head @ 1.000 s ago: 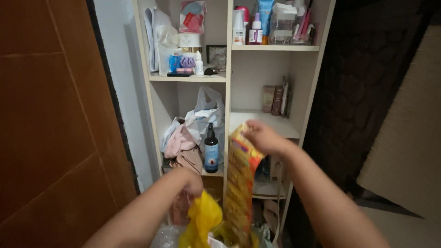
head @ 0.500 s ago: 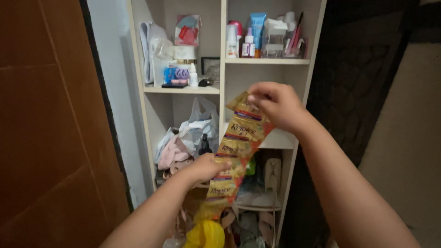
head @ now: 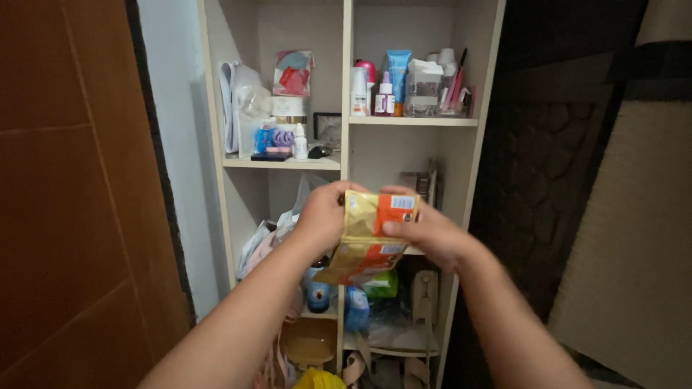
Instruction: Organizing various cosmetic and skincare products on a white shelving unit.
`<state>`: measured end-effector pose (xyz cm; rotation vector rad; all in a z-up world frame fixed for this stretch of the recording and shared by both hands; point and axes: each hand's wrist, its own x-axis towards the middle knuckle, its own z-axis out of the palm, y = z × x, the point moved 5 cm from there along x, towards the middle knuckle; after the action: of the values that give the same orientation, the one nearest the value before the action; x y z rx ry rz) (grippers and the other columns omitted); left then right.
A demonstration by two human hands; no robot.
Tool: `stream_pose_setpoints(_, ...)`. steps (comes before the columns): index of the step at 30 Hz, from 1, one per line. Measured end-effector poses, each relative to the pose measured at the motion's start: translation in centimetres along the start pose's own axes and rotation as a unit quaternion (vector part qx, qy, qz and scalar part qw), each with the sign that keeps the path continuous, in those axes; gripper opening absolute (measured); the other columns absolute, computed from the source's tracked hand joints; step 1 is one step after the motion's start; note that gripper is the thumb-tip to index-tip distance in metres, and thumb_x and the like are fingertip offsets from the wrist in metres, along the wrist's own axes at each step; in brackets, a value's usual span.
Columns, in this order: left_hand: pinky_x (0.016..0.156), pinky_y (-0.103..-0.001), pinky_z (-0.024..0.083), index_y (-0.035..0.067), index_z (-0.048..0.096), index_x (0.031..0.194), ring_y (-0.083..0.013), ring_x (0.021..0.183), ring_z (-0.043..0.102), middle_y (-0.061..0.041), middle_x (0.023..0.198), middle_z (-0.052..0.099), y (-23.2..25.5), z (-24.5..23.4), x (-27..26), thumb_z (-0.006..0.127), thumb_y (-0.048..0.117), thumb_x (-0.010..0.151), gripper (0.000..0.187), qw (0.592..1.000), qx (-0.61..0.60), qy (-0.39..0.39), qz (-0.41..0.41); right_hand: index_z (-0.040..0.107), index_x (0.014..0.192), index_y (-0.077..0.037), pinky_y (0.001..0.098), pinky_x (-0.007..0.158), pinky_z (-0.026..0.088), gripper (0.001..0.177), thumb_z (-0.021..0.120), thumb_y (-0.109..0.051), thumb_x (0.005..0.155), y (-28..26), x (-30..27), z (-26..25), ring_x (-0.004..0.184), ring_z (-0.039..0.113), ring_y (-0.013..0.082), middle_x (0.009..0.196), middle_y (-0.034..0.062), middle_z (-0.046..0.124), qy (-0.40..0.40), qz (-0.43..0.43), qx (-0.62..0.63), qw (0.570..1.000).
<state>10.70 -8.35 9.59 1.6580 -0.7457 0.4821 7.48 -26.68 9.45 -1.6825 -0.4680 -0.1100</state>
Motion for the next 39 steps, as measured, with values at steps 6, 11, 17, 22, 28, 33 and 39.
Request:
stream_pose_setpoints(6,0.078,-0.031,0.059,0.005,0.074,0.109,-0.0145,0.089,0.072,-0.008,0.101,0.078,0.3,-0.2,0.5,0.07,0.006,0.086,0.024,0.999,-0.023,0.023,-0.002,0.067,0.12,-0.008,0.0424,0.089,0.054,0.03,0.07,-0.019,0.093,4.4,2.8,0.7,0.098,0.07,0.0195,0.106,0.0024,0.077,-0.059,-0.007,0.139,0.988)
stream_pose_setpoints(11,0.085,-0.037,0.061,0.011,0.06,0.135,-0.0217,0.102,0.075,-0.011,0.121,0.074,-1.0,2.6,-3.0,0.048,0.059,0.091,0.066,0.861,-0.42,-0.135,-0.254,0.065,0.117,-0.008,0.0429,0.089,0.058,0.021,0.062,-0.014,0.097,2.4,3.4,-0.1,0.097,0.071,0.021,0.108,0.0057,0.075,0.015,-0.053,0.22,0.974)
stream_pose_setpoints(17,0.092,-0.034,0.06,0.002,0.062,0.135,-0.019,0.109,0.072,-0.011,0.125,0.074,-5.6,3.6,-3.7,0.073,0.028,0.092,0.051,0.932,-0.211,-0.199,-0.216,0.062,0.119,-0.008,0.0475,0.088,0.059,0.022,0.057,-0.017,0.099,2.9,4.4,-2.4,0.098,0.071,0.0234,0.111,0.0086,0.072,0.078,-0.038,0.273,0.958)
stream_pose_setpoints(22,0.09,-0.036,0.06,-0.002,0.064,0.128,-0.0187,0.101,0.074,-0.012,0.116,0.076,-7.3,3.8,-4.6,0.081,0.018,0.083,0.053,0.938,-0.141,-0.227,-0.219,0.061,0.118,-0.007,0.053,0.088,0.059,0.021,0.056,-0.017,0.101,4.9,5.9,-4.8,0.097,0.07,0.0267,0.109,0.0117,0.071,0.125,-0.01,0.294,0.948)
stream_pose_setpoints(28,0.092,-0.03,0.056,0.003,0.066,0.128,-0.0138,0.101,0.073,-0.005,0.114,0.079,-8.0,3.2,-5.2,0.08,0.024,0.083,0.051,0.929,-0.15,-0.22,-0.259,0.06,0.12,-0.006,0.053,0.09,0.06,0.022,0.057,-0.016,0.101,7.4,7.9,-8.0,0.099,0.071,0.0263,0.113,0.0112,0.071,0.168,-0.046,0.349,0.921)
stream_pose_setpoints(33,0.092,-0.036,0.053,0.002,0.065,0.128,-0.0217,0.103,0.069,-0.013,0.117,0.074,-7.0,2.6,-4.2,0.08,0.03,0.084,0.054,0.94,-0.166,-0.177,-0.238,0.061,0.122,-0.003,0.0502,0.091,0.061,0.025,0.059,-0.012,0.099,9.0,8.2,-8.5,0.101,0.072,0.0274,0.115,0.0132,0.071,0.165,-0.036,0.355,0.919)
stream_pose_setpoints(39,0.108,-0.042,0.04,0.003,0.079,0.117,-0.034,0.14,0.041,-0.021,0.158,0.041,-1.8,0.7,-3.1,0.088,0.024,0.09,0.036,0.972,0.139,-0.022,0.189,0.062,0.12,-0.002,0.0503,0.084,0.062,0.03,0.057,-0.003,0.09,9.9,6.4,-5.6,0.098,0.074,0.0324,0.111,0.0188,0.072,0.081,0.075,0.298,0.948)
